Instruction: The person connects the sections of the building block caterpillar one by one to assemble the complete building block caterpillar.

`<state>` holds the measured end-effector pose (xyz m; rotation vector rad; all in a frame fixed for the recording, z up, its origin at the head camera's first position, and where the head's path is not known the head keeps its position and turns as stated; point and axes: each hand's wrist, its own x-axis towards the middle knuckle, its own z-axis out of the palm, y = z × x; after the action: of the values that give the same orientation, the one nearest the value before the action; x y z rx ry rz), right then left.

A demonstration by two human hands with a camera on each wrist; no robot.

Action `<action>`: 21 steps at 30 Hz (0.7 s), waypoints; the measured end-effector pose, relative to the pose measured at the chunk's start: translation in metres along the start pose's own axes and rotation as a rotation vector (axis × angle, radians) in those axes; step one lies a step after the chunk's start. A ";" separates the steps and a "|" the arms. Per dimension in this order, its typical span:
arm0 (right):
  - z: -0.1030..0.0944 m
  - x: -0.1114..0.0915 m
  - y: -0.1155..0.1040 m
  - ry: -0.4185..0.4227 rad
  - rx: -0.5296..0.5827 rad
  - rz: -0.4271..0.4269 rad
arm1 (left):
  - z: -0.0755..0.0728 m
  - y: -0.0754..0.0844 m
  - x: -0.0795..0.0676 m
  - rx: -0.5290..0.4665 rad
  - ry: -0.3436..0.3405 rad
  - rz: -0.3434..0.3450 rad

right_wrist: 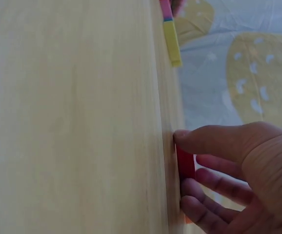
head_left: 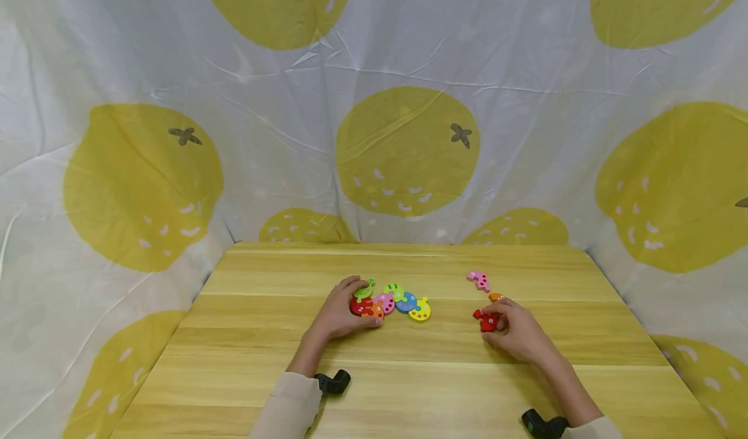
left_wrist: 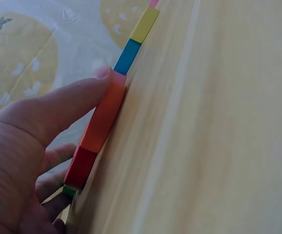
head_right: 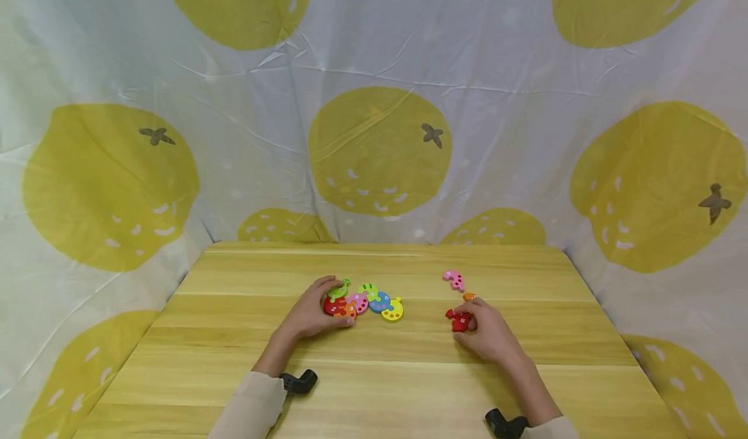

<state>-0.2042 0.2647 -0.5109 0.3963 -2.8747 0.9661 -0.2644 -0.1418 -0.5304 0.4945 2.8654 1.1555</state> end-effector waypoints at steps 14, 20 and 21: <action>0.008 0.007 -0.001 -0.012 0.085 0.002 | -0.001 -0.004 0.000 0.009 -0.010 0.007; 0.009 0.013 -0.003 -0.007 0.091 -0.006 | -0.002 -0.002 0.000 -0.010 -0.029 -0.005; 0.010 0.014 -0.004 -0.009 0.093 0.001 | -0.003 -0.001 0.000 -0.013 -0.034 -0.010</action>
<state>-0.2164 0.2532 -0.5144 0.4070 -2.8456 1.1033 -0.2648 -0.1445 -0.5293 0.4943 2.8268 1.1526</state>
